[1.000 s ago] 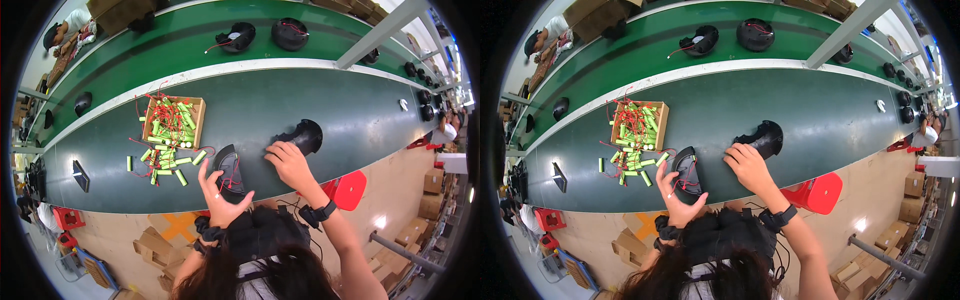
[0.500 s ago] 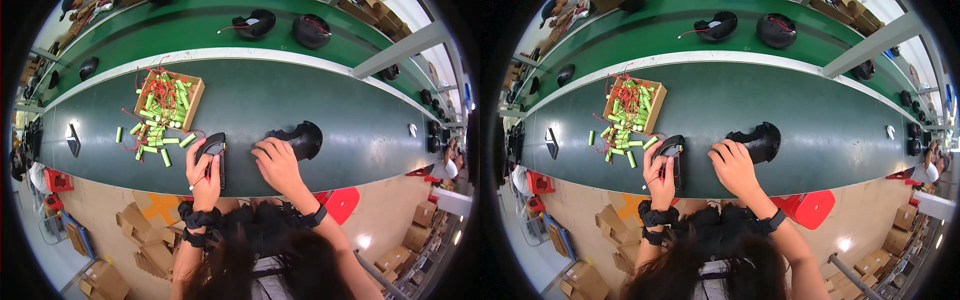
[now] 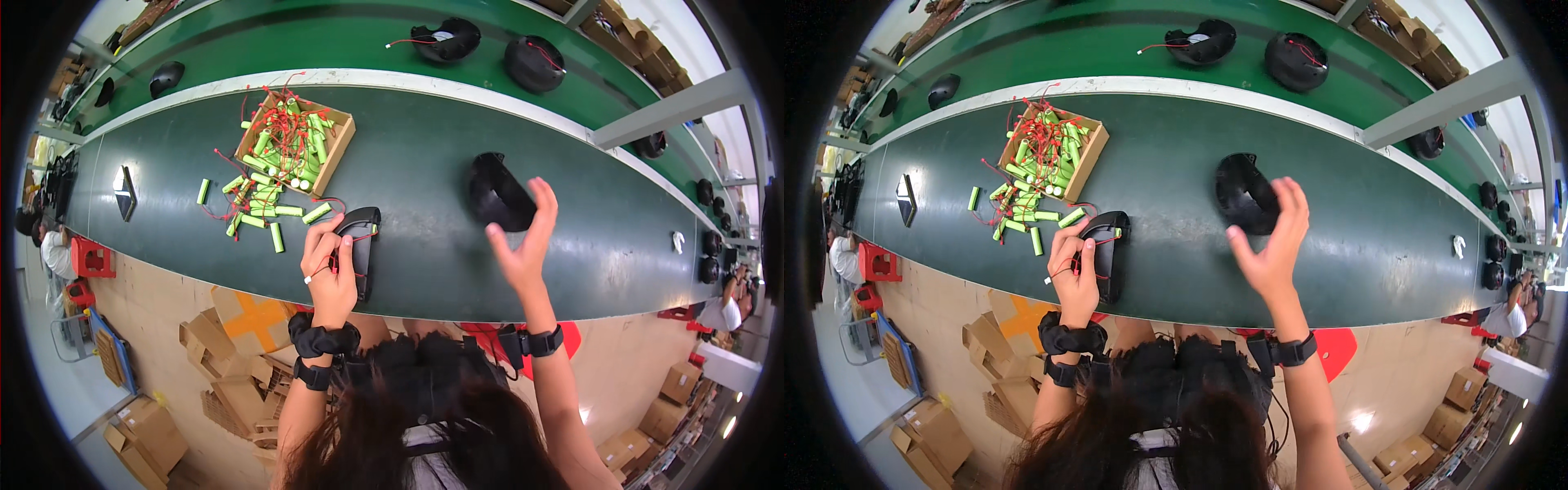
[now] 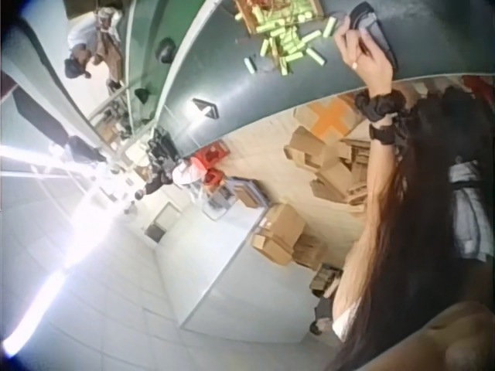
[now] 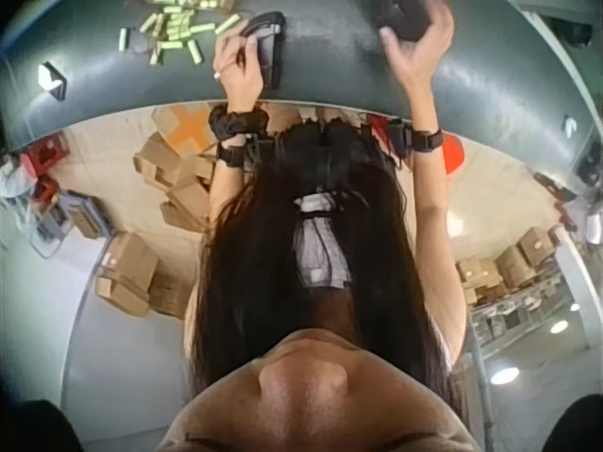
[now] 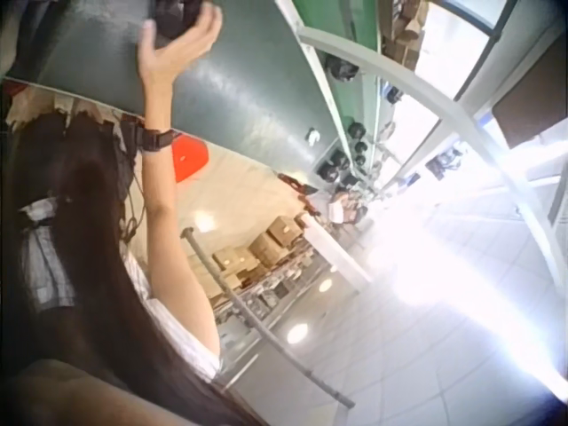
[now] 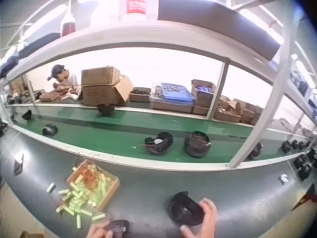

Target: Insert battery units into plastic electronic housings on an assembly line.

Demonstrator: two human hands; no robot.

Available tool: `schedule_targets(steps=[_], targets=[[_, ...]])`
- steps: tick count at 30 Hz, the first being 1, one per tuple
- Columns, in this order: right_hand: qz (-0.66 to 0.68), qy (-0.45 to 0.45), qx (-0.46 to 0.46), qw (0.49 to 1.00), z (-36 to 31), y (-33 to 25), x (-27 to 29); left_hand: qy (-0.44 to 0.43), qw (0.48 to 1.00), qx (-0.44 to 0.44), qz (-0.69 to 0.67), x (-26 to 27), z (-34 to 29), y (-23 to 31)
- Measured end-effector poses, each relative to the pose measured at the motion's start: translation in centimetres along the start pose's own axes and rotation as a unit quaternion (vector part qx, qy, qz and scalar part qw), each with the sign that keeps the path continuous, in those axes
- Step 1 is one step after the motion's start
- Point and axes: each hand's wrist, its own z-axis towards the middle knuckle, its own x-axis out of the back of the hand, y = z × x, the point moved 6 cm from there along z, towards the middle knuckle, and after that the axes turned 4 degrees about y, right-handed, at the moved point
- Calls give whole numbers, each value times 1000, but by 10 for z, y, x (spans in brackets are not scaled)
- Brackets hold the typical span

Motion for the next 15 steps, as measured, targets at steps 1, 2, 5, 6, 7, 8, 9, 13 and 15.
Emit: schedule_targets(steps=[1,2,5,6,7,8,9,13,15], targets=[[13,-3,-100,995,-5,27,-6,-4,1000,8,-2,-3,2,0],[76,9,-168,983,-8,50,-14,-1,1000,7,-2,-2,2,-1],[116,-38,-237,964,-1,87,-16,13,1000,26,-13,0,2,-6],[89,-92,-240,962,1,91,-20,17,999,23,-26,1,2,-6],[90,-93,-237,963,3,90,-21,20,999,21,-40,1,1,-6],[56,-64,-218,972,6,88,-18,19,999,25,-36,1,1,-6],[22,-35,-197,980,8,85,-14,22,999,25,-36,1,0,-6],[166,-130,-256,944,13,55,-26,27,998,37,-36,0,0,-9],[23,-46,-72,996,6,23,-24,29,998,34,-41,0,-2,-9]])
